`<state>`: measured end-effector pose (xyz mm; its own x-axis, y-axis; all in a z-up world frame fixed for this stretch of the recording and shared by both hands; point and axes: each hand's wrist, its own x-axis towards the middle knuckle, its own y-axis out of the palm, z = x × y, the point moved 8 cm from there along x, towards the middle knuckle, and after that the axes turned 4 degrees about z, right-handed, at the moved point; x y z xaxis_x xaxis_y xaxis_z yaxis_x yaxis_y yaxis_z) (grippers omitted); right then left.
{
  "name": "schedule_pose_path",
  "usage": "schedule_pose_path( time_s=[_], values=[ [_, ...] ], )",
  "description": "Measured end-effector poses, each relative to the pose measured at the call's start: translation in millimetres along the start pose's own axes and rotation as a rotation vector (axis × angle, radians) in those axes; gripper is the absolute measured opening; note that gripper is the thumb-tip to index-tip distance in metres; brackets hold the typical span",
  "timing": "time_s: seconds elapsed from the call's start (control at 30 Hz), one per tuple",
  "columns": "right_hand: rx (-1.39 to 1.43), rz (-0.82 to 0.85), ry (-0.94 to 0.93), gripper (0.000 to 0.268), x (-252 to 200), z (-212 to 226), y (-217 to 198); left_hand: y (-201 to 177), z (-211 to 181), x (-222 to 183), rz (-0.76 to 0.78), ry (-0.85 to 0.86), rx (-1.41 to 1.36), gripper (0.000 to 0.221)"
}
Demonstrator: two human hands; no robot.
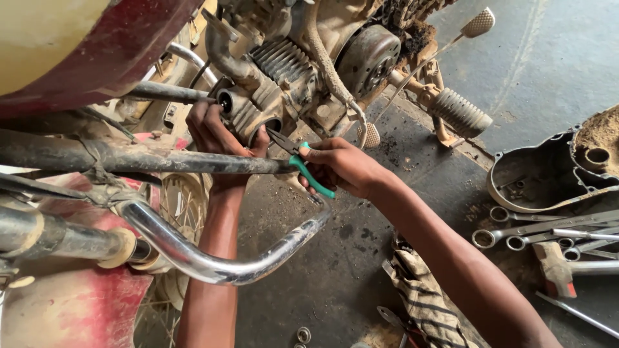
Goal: The person works on the cylinder assembly of a motorcycle engine, holding the cylinder with one hand while using pliers to grip and manipulate a small component, likely a piston pin or circlip, inside the cylinder bore. They repeatedly reposition the pliers, adjust the part by hand, and reach for the tool on the ground between attempts.
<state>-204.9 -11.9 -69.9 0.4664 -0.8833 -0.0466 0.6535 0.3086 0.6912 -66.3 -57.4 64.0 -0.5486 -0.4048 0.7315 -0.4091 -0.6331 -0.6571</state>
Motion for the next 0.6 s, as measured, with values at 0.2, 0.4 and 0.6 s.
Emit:
schedule_pose_path(
  time_s=[0.2, 0.4, 0.6],
  values=[
    [-0.135, -0.011, -0.014, 0.034, -1, 4, 2, 4, 7, -16, 0.057, 0.062, -0.116, 0.068],
    [0.063, 0.066, -0.007, 0.035, -7, 4, 6, 9, -1, -22, 0.095, -0.009, -0.201, 0.081],
    [-0.03, 0.05, -0.029, 0.032, -4, -2, 8, 13, 0, -23, 0.045, -0.028, -0.208, 0.077]
  ],
)
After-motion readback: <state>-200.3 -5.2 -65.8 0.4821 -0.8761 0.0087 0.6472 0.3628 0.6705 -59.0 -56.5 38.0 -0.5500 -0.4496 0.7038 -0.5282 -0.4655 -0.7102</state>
